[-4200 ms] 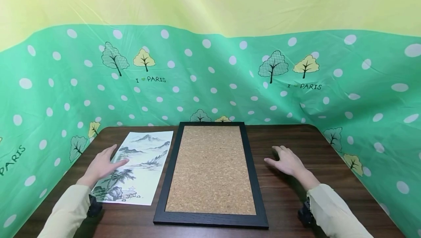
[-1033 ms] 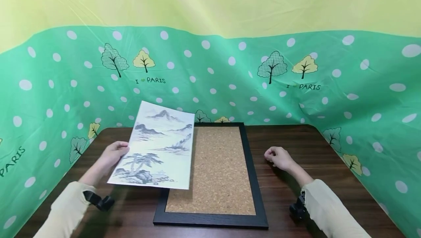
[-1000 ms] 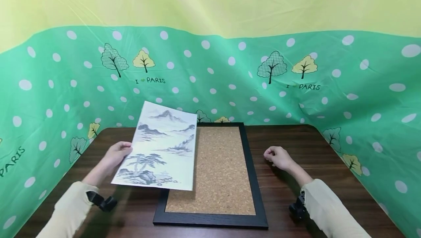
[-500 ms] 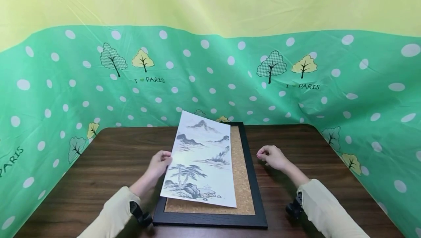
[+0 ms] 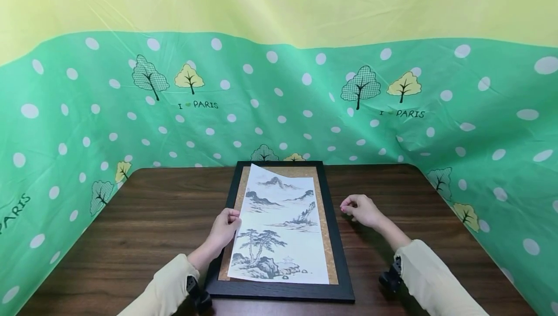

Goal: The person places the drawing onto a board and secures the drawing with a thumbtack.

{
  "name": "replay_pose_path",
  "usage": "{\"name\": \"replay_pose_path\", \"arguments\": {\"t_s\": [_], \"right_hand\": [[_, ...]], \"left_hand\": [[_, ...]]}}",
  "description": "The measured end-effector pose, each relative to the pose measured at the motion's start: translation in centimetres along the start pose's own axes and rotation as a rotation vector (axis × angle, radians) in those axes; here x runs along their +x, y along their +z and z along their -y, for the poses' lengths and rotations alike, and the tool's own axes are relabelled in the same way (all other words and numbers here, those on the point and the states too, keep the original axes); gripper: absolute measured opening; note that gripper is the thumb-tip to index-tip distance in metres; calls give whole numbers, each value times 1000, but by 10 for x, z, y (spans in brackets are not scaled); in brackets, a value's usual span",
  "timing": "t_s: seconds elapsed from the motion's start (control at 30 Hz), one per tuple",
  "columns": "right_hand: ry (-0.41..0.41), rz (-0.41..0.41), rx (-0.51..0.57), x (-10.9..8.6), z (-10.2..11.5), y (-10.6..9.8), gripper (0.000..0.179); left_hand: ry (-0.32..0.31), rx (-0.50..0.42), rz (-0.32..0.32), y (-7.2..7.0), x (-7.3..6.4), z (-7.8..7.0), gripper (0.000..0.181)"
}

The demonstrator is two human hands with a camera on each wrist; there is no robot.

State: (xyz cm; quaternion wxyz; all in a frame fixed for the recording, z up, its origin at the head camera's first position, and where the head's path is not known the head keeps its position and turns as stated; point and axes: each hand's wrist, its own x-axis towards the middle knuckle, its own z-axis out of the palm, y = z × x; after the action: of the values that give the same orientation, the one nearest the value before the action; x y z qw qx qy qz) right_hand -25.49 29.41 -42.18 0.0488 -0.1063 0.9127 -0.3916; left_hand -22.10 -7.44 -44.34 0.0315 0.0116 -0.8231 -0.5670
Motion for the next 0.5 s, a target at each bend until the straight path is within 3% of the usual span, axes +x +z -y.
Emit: {"name": "replay_pose_path", "arguments": {"t_s": [0.23, 0.4, 0.5], "right_hand": [[-8, 9, 8, 0, 0, 1, 15], [-5, 7, 8, -1, 0, 1, 16], [-11, 12, 14, -1, 0, 1, 16]], "left_hand": [[9, 35, 2, -3, 0, 0, 21], [9, -10, 46, -7, 2, 1, 27], [46, 11, 60, -12, 4, 1, 27]]}}
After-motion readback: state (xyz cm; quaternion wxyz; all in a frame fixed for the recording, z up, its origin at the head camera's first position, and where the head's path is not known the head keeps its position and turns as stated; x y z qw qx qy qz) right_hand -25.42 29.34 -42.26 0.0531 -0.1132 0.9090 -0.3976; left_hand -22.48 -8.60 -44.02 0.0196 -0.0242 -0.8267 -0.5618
